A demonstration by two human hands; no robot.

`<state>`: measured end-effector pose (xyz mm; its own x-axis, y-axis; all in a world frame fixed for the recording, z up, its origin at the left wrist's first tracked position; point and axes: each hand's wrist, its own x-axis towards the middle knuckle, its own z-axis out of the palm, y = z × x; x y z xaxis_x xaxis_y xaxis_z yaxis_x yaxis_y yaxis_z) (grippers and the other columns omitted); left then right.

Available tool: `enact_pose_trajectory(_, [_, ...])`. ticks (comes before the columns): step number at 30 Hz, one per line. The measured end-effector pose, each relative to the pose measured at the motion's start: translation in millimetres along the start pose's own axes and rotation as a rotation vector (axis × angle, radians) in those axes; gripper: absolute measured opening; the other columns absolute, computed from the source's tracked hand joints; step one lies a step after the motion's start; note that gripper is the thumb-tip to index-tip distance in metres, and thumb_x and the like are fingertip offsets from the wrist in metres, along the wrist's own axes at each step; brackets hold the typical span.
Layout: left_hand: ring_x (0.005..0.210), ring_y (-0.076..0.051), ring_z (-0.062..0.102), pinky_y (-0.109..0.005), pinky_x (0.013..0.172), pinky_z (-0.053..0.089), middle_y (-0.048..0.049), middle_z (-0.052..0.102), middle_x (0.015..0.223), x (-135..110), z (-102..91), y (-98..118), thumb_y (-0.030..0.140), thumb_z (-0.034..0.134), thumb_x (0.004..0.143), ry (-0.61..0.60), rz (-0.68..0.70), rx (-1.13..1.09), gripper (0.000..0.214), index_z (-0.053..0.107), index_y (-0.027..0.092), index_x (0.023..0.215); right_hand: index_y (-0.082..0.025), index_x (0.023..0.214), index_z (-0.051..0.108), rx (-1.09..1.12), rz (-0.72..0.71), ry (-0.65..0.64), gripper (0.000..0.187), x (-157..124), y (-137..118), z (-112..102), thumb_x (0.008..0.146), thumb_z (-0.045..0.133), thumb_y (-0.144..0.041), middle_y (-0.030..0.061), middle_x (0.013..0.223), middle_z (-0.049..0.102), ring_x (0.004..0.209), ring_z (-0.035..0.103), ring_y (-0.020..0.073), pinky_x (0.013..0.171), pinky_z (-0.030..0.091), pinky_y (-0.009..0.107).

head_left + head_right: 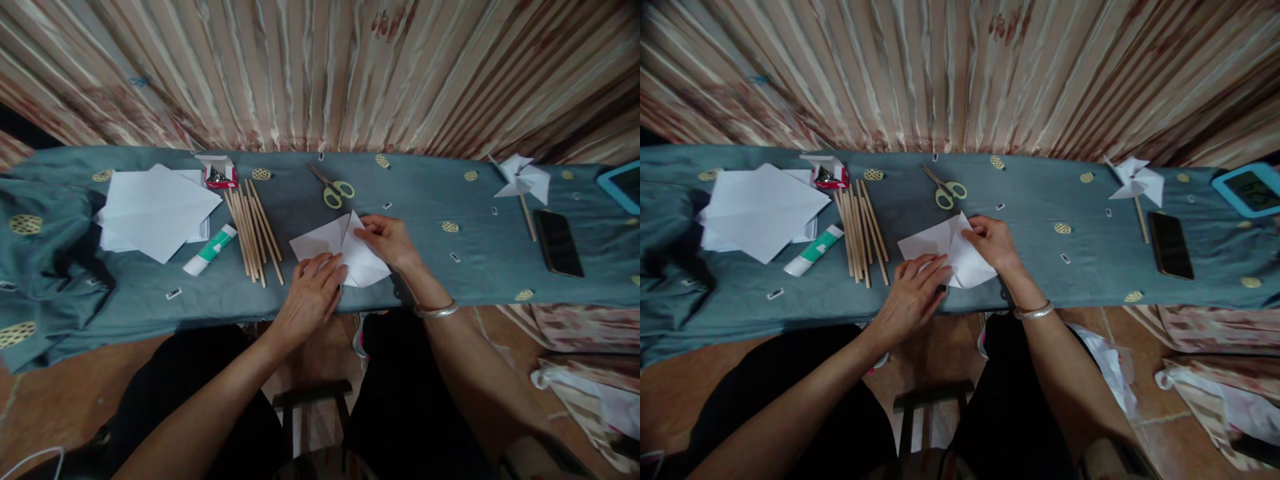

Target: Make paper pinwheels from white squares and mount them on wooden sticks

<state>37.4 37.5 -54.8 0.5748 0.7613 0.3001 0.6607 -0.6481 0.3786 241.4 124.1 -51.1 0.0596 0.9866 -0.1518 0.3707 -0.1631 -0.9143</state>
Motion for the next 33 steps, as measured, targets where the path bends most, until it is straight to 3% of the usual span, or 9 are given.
enact_pose_trajectory(5, [0.135,-0.032,0.040,-0.048,0.104,0.034,-0.0181,0.050,0.145,-3.4,-5.5,-2.7,0.026,0.053,0.092,0.018,-0.022,-0.029,0.044,0.049,0.012,0.133,-0.018,0.073,0.069,0.346,0.176,0.101,0.027,-19.4,3.9,-20.7,0.053,0.081,-0.033,-0.0029,0.061,0.068,0.048,0.056,0.0103,0.045,0.042,0.022])
enact_pose_trajectory(11, [0.136,-0.034,0.040,-0.051,0.107,0.034,-0.0181,0.045,0.148,-9.7,-2.1,-3.2,0.039,0.059,0.089,-0.017,-0.050,-0.110,0.058,0.042,0.016,0.139,-0.022,0.089,0.070,0.419,0.228,0.285,0.040,-49.9,23.5,-54.2,0.052,0.084,-0.028,-0.0059,0.060,0.066,0.049,0.056,0.0110,0.047,0.045,0.024])
enact_pose_trajectory(15, [0.138,-0.032,0.038,-0.051,0.109,0.034,-0.0181,0.041,0.150,-7.1,-4.9,-6.5,0.039,0.056,0.091,0.039,-0.074,-0.146,0.061,0.035,0.018,0.143,-0.024,0.096,0.068,0.520,0.206,0.391,0.048,-71.0,28.4,-50.6,0.052,0.084,-0.027,-0.0074,0.061,0.065,0.051,0.056,0.0106,0.050,0.047,0.024])
enact_pose_trajectory(20, [0.138,-0.031,0.038,-0.052,0.110,0.034,-0.0164,0.042,0.149,-2.1,-11.9,-18.2,0.032,0.054,0.092,0.124,-0.079,-0.106,0.057,0.034,0.020,0.144,-0.021,0.089,0.072,0.589,0.266,0.221,0.036,-104.8,13.4,-16.9,0.058,0.084,-0.035,-0.0031,0.067,0.068,0.053,0.055,0.0085,0.047,0.044,0.020])
enact_pose_trajectory(23, [0.135,-0.030,0.042,-0.052,0.109,0.036,-0.0147,0.046,0.146,-3.9,-11.6,-24.3,0.027,0.051,0.093,0.130,-0.097,-0.078,0.053,0.036,0.022,0.143,-0.021,0.090,0.073,0.598,0.298,0.118,0.035,-116.5,6.0,-5.9,0.061,0.084,-0.038,-0.0016,0.073,0.070,0.058,0.059,0.0097,0.051,0.049,0.020])
enact_pose_trajectory(28, [0.129,-0.027,0.048,-0.048,0.106,0.041,-0.0141,0.052,0.140,-8.6,-9.1,-27.7,0.023,0.050,0.093,0.170,-0.105,-0.096,0.049,0.039,0.020,0.141,-0.021,0.089,0.073,0.533,0.299,0.010,0.035,-118.2,0.0,-12.5,0.062,0.083,-0.040,-0.0024,0.070,0.066,0.053,0.055,0.0087,0.045,0.052,0.021])
enact_pose_trajectory(33, [0.129,-0.027,0.049,-0.049,0.108,0.040,-0.0138,0.054,0.138,-4.3,-16.9,-30.4,0.027,0.049,0.094,0.216,-0.173,-0.113,0.049,0.038,0.020,0.141,-0.024,0.096,0.072,0.394,0.120,0.083,0.027,-115.7,-20.7,-25.2,0.072,0.075,-0.037,-0.0026,0.065,0.063,0.052,0.055,0.0106,0.051,0.051,0.026])
